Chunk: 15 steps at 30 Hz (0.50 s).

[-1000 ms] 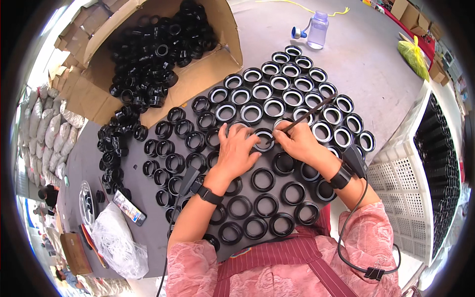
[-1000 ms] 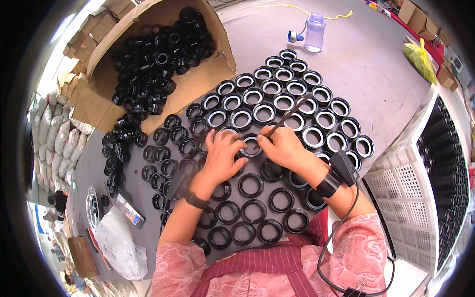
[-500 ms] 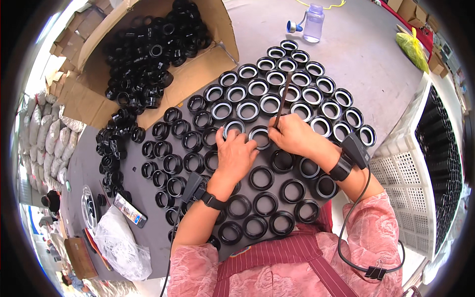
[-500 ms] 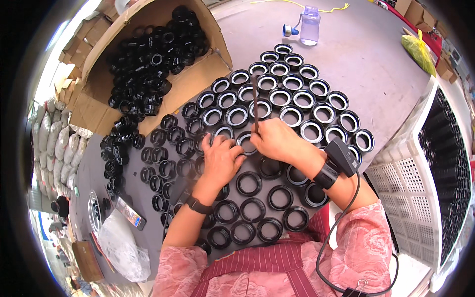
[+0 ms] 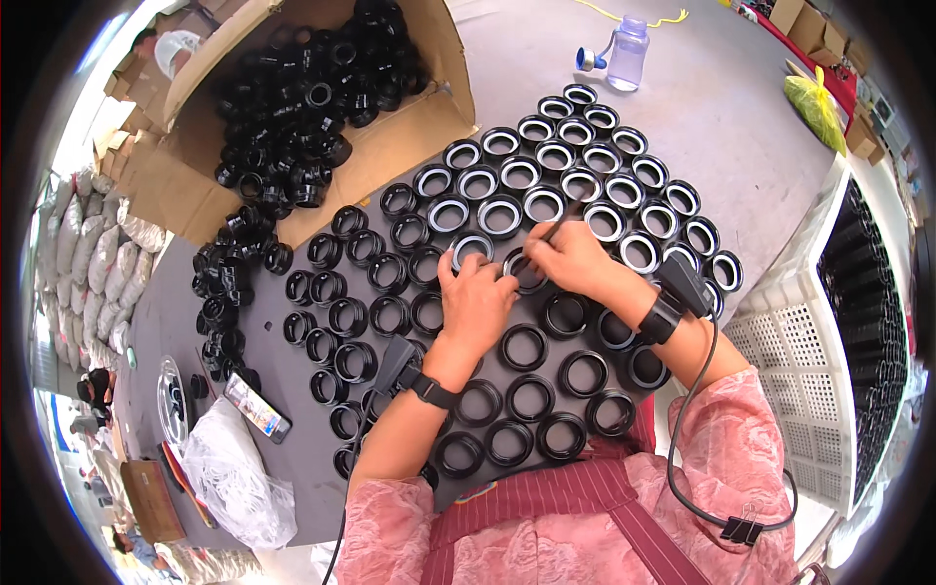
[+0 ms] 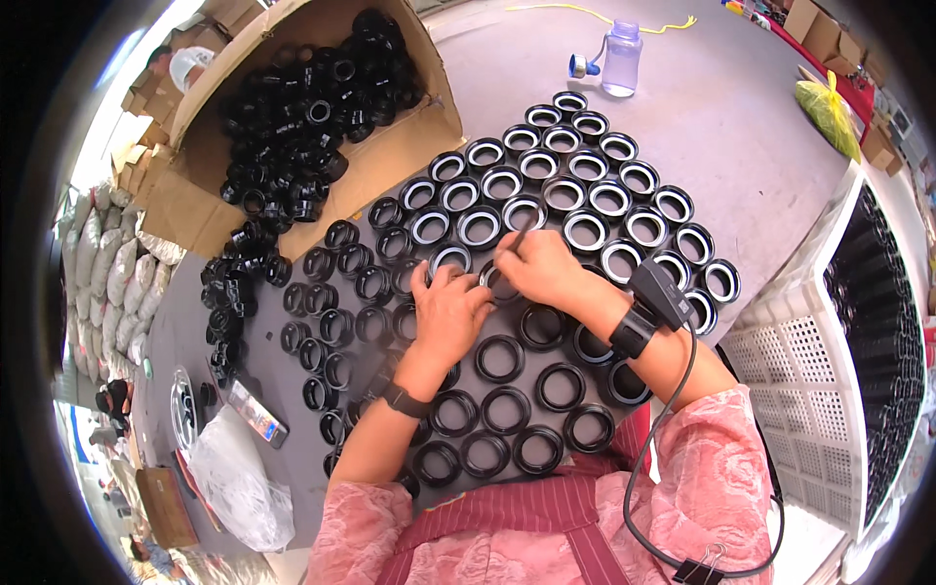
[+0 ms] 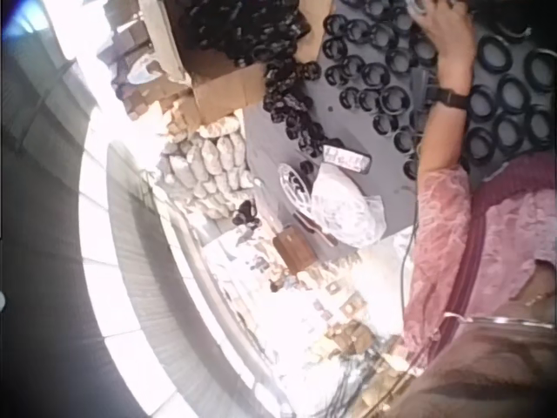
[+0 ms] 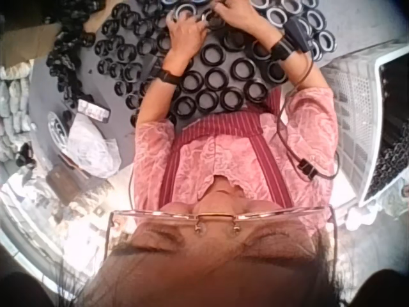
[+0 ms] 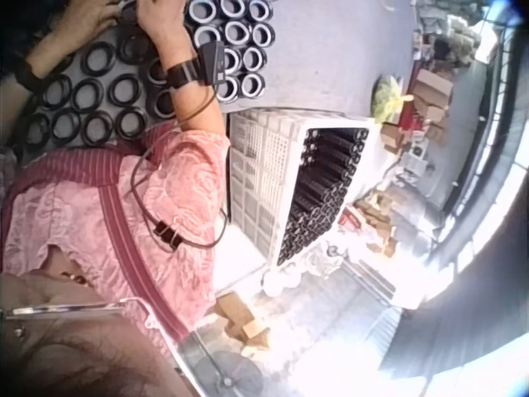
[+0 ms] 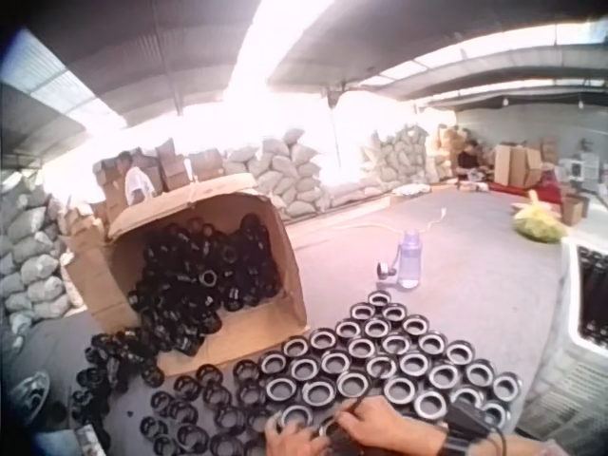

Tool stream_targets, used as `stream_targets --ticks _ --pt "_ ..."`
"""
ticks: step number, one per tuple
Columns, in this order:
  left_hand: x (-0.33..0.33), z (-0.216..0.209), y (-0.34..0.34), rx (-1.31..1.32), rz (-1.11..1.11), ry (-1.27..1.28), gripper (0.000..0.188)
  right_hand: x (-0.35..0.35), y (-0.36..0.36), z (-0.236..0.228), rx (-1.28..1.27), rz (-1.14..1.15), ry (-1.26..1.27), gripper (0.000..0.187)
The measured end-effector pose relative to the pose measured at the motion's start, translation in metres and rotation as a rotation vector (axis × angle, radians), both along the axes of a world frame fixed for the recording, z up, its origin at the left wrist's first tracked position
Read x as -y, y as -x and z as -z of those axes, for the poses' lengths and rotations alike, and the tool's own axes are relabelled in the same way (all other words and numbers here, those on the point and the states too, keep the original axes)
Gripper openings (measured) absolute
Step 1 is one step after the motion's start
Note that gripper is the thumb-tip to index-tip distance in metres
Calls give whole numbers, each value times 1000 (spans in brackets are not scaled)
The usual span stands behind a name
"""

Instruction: The recorder applies adhesive to the inner rim of black plastic rings using a small brush tool at a factory workstation.

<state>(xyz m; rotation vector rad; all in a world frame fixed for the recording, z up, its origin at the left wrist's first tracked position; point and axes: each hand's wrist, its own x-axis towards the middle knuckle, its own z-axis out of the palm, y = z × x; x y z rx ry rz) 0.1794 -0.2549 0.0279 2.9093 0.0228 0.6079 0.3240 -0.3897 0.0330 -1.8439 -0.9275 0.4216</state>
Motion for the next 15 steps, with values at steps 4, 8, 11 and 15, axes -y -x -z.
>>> stream_targets --ticks 4,8,11,15 --pt "-6 -5 -5 26 9 80 16 21 3 -32 -238 236 -307 24" --pt "-11 -9 -14 -33 -46 322 19 49 1 -43 -288 230 -393 24" --pt "-18 -4 -16 -47 -89 166 24 40 9 -44 -248 178 -345 25" --pt "-3 -6 -26 200 -139 -26 7 39 18 -23 114 113 -8 26"
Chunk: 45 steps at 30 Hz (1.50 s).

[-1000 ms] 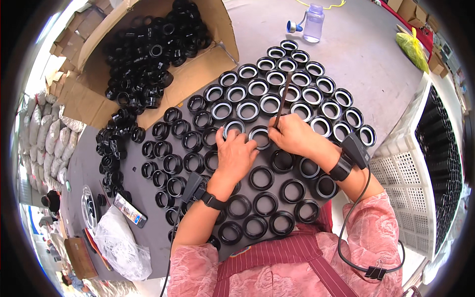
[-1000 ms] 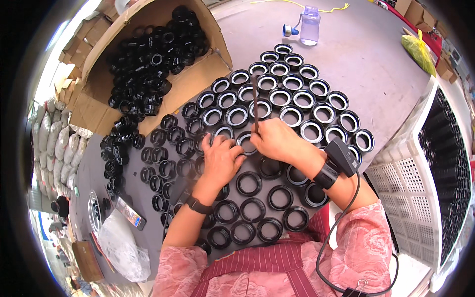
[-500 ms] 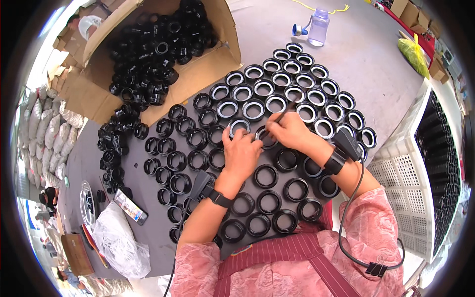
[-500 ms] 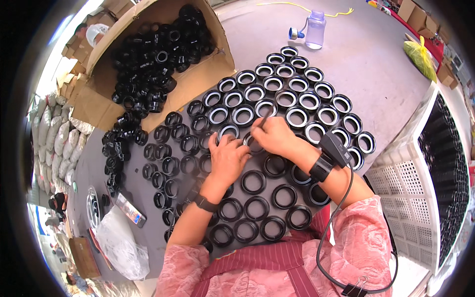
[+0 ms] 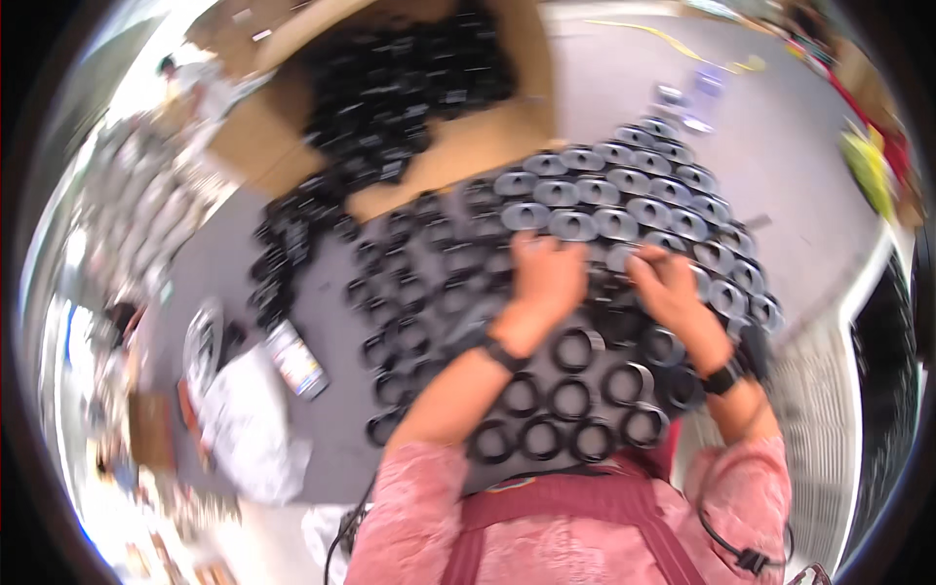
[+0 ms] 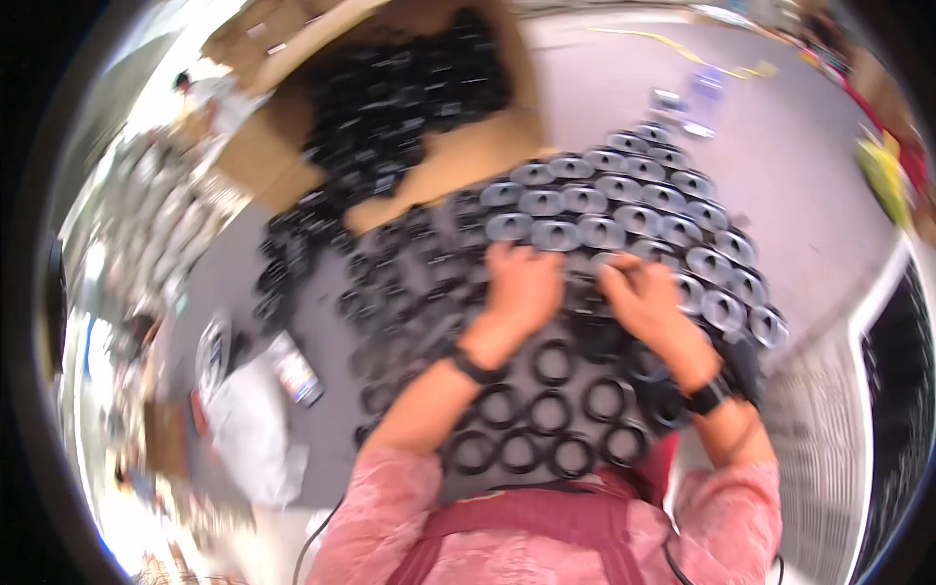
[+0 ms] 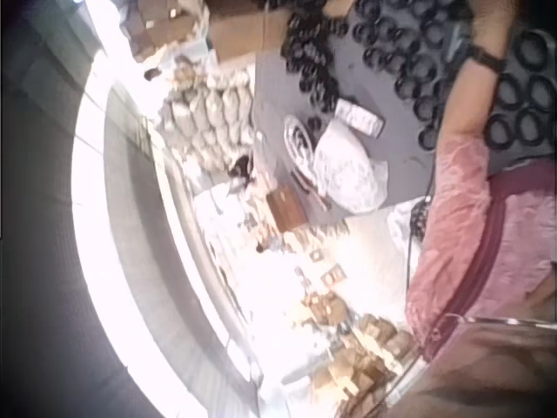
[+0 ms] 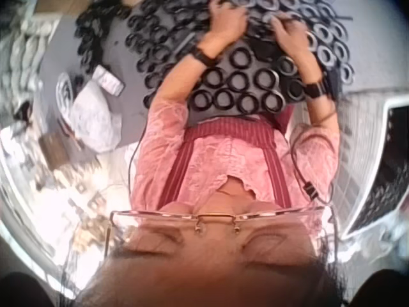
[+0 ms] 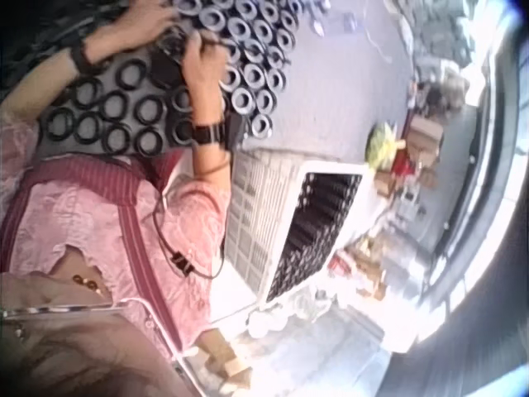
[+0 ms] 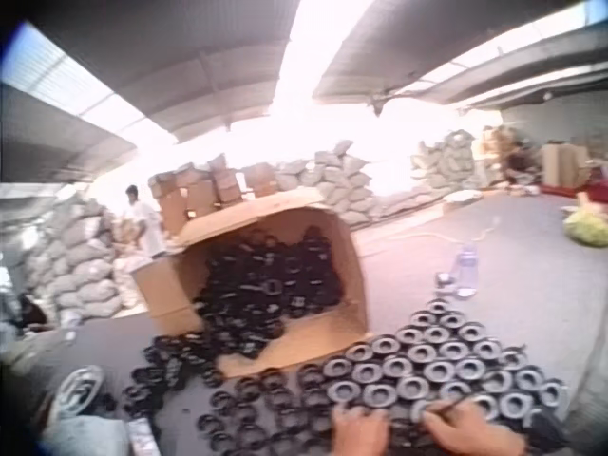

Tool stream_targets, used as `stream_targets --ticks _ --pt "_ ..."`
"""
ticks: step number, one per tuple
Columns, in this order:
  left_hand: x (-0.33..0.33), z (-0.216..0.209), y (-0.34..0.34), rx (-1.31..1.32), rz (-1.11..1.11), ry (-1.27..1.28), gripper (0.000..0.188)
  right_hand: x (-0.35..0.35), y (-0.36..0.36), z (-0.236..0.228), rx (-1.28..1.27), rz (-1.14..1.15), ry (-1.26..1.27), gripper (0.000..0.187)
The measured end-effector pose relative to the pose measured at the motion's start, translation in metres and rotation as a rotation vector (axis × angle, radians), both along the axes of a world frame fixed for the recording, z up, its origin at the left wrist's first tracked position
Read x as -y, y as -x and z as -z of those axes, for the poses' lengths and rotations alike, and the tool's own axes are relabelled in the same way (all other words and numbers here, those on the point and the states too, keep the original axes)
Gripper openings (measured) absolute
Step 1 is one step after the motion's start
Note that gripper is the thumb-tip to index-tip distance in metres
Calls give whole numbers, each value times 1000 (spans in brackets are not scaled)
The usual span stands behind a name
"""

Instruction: The recorder applies adhesive to the inner rim of black plastic rings using a small brush tool at a factory workstation.

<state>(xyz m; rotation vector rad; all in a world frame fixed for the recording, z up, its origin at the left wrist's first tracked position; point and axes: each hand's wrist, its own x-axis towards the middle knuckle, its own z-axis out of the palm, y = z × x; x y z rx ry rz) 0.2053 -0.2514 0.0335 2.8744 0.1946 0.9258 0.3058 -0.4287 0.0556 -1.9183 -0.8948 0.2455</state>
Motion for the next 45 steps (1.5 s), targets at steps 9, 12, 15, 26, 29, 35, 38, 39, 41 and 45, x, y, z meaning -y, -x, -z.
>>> stream_targets --ticks 9,12,15,26,29,35,38,39,41,45 --pt "-17 -12 82 -11 13 174 10 -10 0 20 149 -113 181 20" --pt "-41 -31 148 123 -25 200 10 2 -8 25 -16 -63 -83 20" --pt "-86 -31 234 253 -207 114 12 15 -2 14 -109 -62 -106 19" --pt "-161 24 406 -118 -1017 23 34 -4 50 -2 -163 -152 -62 13" --pt "-193 17 382 -196 -1066 -7 46 -6 49 -3 -171 -152 -118 13" --pt "-198 -7 307 105 -758 -54 47 -46 60 -10 -172 -116 -182 14" --pt "-151 -24 234 74 -313 108 37 -57 55 -4 -217 -159 -179 14" --pt "-134 -30 210 93 -201 114 28 -62 56 -3 -263 -170 -191 14" --pt "-115 -30 174 33 -45 66 25 -73 55 -3 -277 -156 -159 16" --pt "-107 -19 121 -73 -13 142 23 -101 49 0 -161 -175 -106 19"
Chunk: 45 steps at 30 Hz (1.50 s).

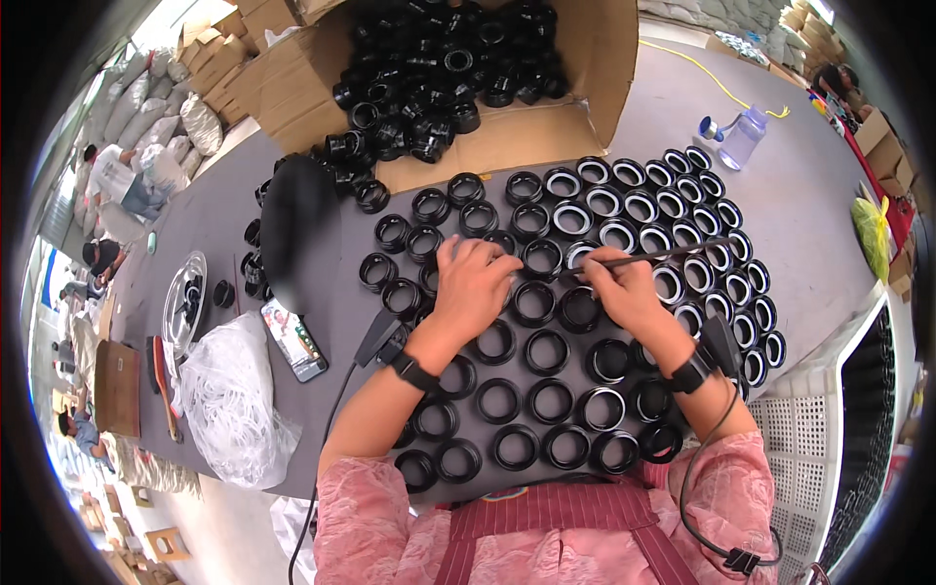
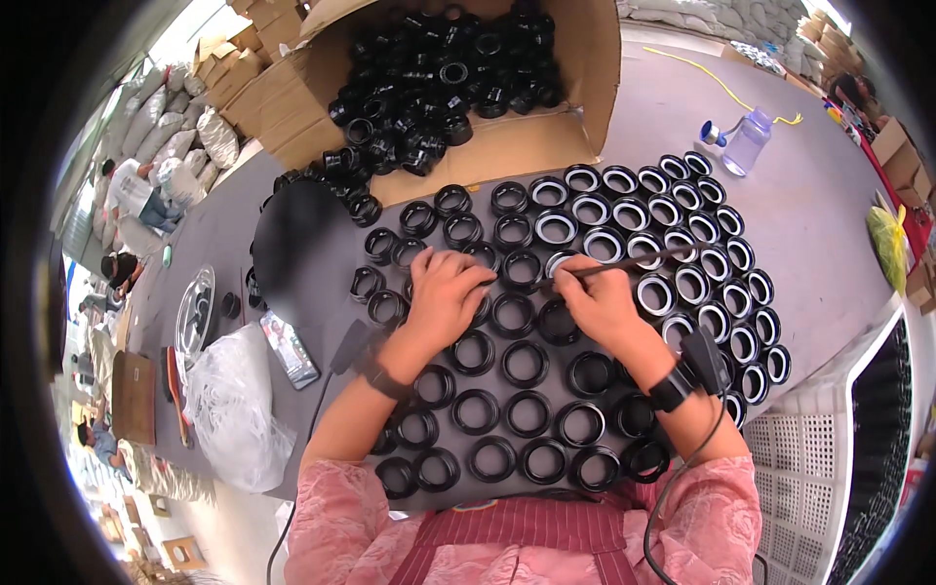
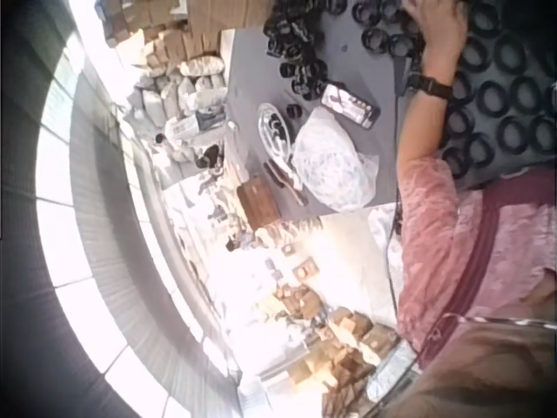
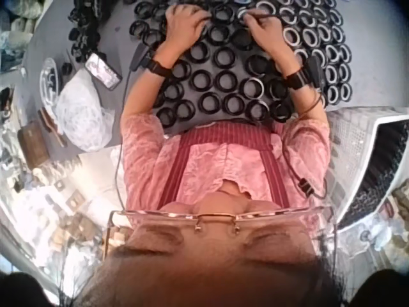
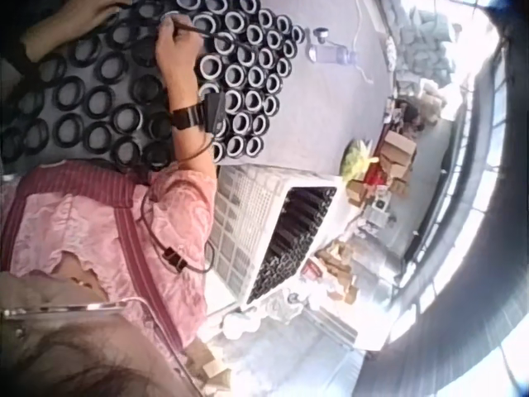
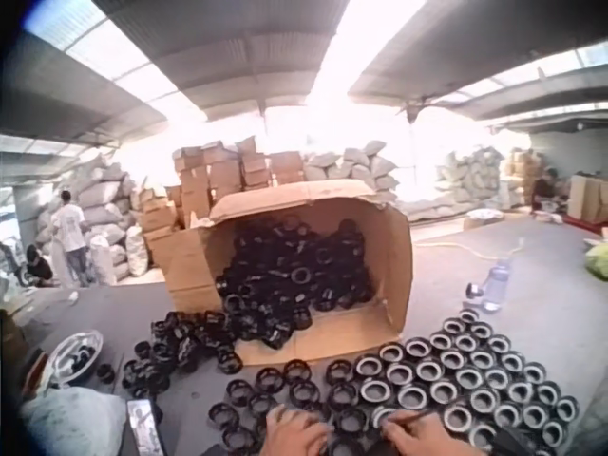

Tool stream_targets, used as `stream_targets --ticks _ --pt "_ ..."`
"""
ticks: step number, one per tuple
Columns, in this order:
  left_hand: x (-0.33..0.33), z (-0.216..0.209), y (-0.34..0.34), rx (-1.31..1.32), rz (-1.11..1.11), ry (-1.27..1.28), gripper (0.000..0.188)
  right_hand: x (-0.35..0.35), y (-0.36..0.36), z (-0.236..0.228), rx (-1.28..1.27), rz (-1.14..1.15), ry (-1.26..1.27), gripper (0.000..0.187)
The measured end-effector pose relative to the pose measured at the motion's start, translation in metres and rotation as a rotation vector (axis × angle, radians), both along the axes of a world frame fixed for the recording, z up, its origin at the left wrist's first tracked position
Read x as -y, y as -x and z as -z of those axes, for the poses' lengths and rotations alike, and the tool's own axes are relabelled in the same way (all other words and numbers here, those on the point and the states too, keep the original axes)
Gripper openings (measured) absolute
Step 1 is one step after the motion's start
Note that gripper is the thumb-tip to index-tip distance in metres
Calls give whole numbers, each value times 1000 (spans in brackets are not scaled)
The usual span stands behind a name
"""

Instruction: The recorder applies adhesive to the inner rim of black plastic rings using a small brush tool at a factory workstation.

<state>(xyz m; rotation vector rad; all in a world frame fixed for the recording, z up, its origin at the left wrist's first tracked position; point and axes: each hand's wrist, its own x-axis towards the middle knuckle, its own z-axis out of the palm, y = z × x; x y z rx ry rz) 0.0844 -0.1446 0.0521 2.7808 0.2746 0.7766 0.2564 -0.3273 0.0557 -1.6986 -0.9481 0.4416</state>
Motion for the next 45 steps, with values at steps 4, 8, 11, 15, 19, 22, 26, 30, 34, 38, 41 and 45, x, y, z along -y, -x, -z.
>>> stream_targets --ticks 4,8,11,15,19,22,26,30,34,38,41,45 --pt "-1 7 -30 -11 23 40 21 -17 -19 6 96 66 -24 24" --pt "16 9 -49 -51 133 66 19 -6 -45 -1 162 125 119 25" --pt "28 17 -67 -56 136 54 20 -4 -48 8 139 99 103 22" --pt "34 22 -76 -111 77 -6 21 -5 -44 14 177 54 71 20" --pt "35 24 -79 -102 103 -11 21 3 -45 9 138 68 139 22" --pt "36 25 -79 -96 134 -6 24 5 -46 10 74 48 139 23" --pt "39 25 -81 -93 108 -15 19 0 -47 14 7 16 137 24" --pt "44 22 -79 -101 49 8 19 -3 -49 13 28 -27 126 25" --pt "42 24 -78 -118 57 32 19 -5 -52 9 -43 -66 161 25" --pt "46 23 -78 -132 71 24 19 -10 -57 14 -108 -67 66 24" --pt "49 23 -78 -133 65 25 19 -19 -61 18 -24 -92 75 24" --pt "50 26 -82 -147 46 1 18 -25 -67 25 170 -65 38 17"
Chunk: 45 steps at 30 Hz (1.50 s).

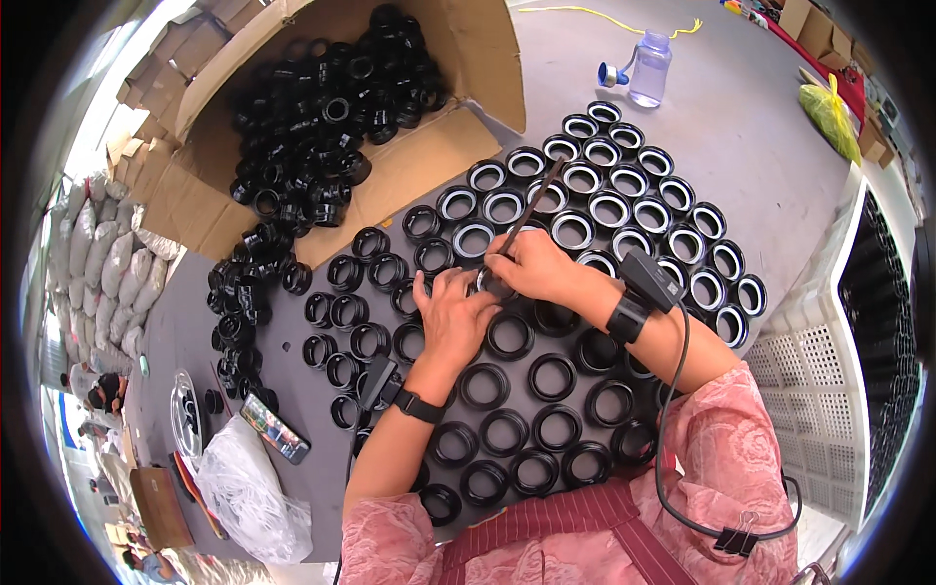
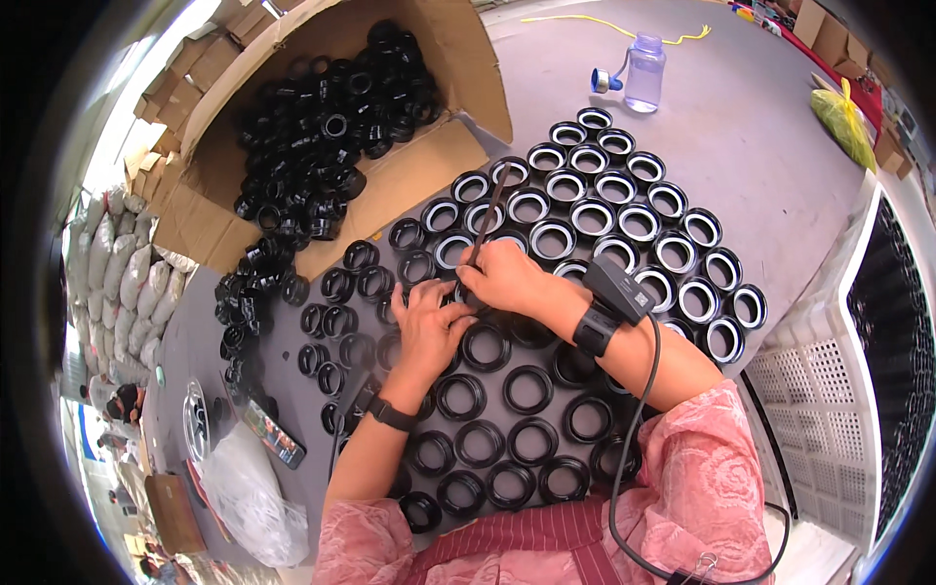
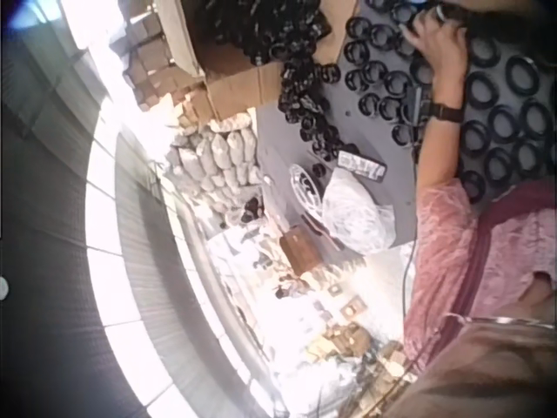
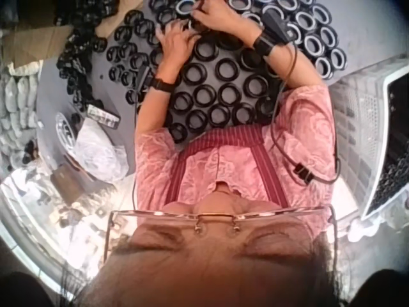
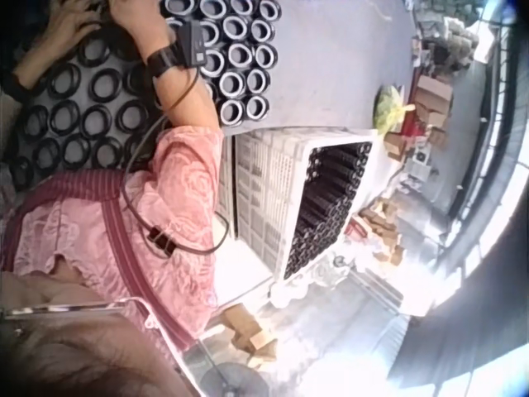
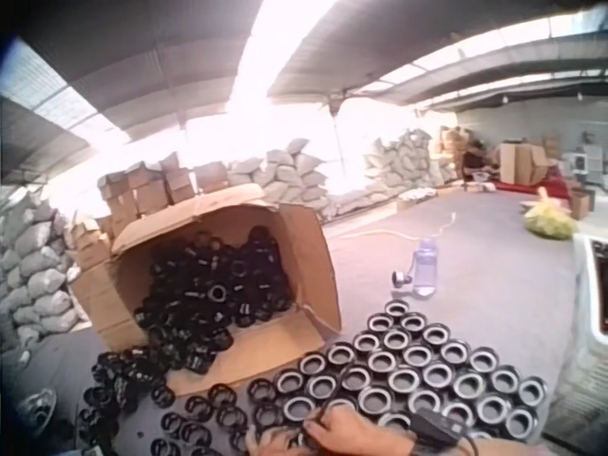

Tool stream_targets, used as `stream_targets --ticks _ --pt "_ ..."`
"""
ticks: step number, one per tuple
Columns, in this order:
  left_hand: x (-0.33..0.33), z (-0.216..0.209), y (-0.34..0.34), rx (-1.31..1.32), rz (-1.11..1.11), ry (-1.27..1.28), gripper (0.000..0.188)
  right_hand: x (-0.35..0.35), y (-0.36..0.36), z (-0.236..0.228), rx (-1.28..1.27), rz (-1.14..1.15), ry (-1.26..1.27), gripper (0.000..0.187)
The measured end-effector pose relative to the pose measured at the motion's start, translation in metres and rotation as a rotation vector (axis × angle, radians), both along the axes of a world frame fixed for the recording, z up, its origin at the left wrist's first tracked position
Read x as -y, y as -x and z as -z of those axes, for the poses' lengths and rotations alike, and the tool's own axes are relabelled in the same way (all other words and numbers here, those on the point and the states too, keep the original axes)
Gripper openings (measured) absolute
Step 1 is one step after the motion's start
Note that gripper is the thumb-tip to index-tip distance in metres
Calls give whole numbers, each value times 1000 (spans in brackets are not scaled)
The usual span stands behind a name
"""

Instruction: The recorder applies adhesive to the inner rim of black plastic rings using a small brush tool at a factory workstation.

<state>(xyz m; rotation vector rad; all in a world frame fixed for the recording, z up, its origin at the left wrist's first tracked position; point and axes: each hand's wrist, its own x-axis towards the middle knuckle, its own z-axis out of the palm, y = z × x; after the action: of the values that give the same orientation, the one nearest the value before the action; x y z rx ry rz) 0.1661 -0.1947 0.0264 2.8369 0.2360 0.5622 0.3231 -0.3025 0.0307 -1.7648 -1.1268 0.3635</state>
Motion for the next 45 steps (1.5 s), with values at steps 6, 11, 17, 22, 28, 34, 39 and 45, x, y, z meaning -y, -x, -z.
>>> stream_targets --ticks 6,11,17,22,28,34,39,45 --pt "-1 1 1 39 -1 -53 15 6 -9 -27 274 -44 33 13" --pt "1 2 -1 40 -11 -51 15 12 -5 -39 458 -43 236 15" --pt "1 2 -1 52 -21 -48 16 17 4 -48 355 -108 297 17" --pt "1 5 -1 54 -46 -30 14 17 3 -34 -214 -45 231 21" --pt "-5 -7 -6 -9 -51 90 15 66 -26 -57 -379 202 17 26" --pt "-21 -5 -33 -112 -115 145 21 78 -24 -49 -352 238 57 26" --pt "-18 -14 -41 -59 -163 -94 10 64 -32 -33 -191 282 87 28" --pt "0 -21 -43 111 48 -41 23 42 -35 -24 153 217 94 26"
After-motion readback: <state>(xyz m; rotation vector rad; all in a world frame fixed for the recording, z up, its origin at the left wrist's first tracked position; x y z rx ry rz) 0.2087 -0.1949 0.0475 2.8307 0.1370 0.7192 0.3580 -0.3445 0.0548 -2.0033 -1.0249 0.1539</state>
